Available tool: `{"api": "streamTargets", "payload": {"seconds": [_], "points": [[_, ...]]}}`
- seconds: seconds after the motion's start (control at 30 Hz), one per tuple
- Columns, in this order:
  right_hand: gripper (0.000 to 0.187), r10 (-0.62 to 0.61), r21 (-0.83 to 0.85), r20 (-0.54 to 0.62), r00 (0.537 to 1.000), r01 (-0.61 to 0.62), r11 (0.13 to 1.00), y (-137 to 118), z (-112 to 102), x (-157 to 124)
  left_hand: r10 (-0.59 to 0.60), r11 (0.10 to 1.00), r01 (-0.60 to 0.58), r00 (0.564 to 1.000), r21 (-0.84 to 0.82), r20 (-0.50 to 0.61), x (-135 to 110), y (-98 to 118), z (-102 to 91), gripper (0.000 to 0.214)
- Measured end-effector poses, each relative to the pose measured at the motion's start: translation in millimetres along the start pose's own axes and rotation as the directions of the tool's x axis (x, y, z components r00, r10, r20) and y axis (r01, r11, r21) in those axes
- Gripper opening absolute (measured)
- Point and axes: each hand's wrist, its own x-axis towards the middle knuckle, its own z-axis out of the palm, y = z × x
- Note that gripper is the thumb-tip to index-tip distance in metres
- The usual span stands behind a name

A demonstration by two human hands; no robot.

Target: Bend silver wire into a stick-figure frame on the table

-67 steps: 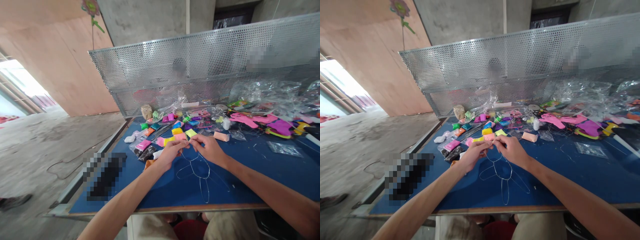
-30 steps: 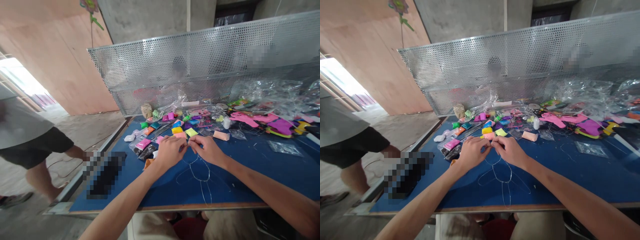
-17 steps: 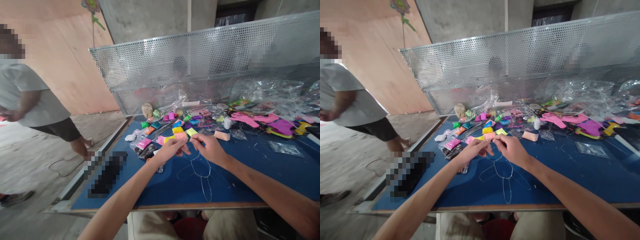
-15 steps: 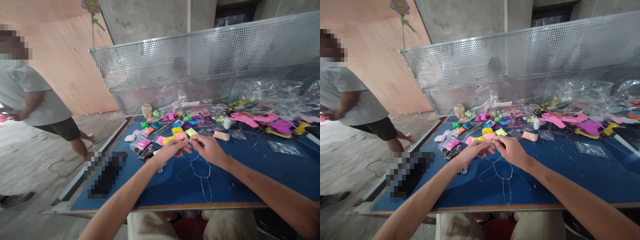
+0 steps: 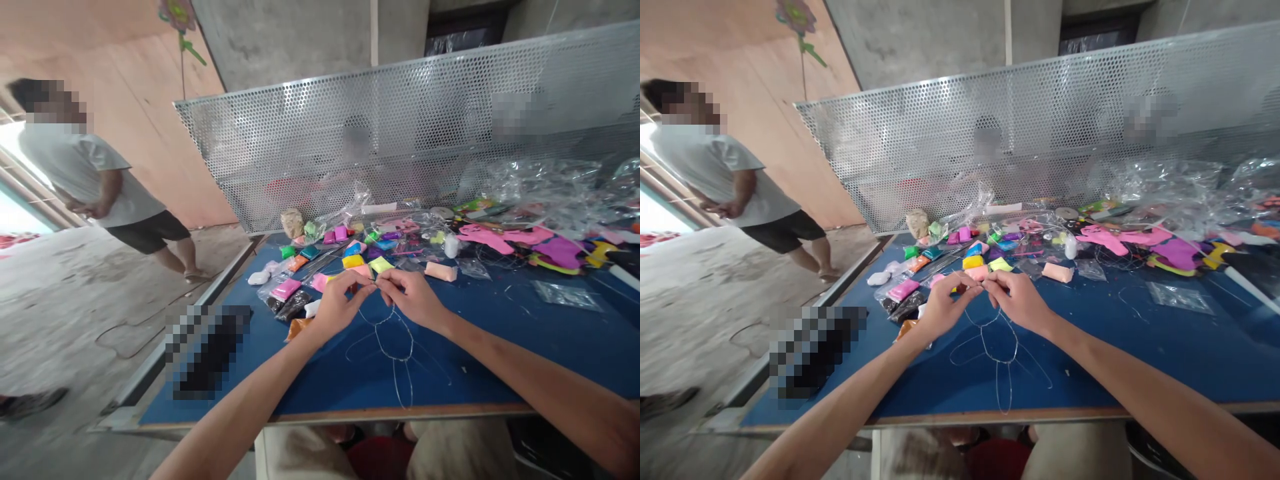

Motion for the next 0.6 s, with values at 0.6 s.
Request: {"api": "streamTargets", "payload": {"seconds": [0.6], "points": [[0.030,-0.008,0.028,-0.001,1.000,0.008,1.000,0.2,-2.1,0.5,0.041,0.999,-0.037,0.987,-0.029,0.154,0.2,3.2,-10.9,0.024]]}}
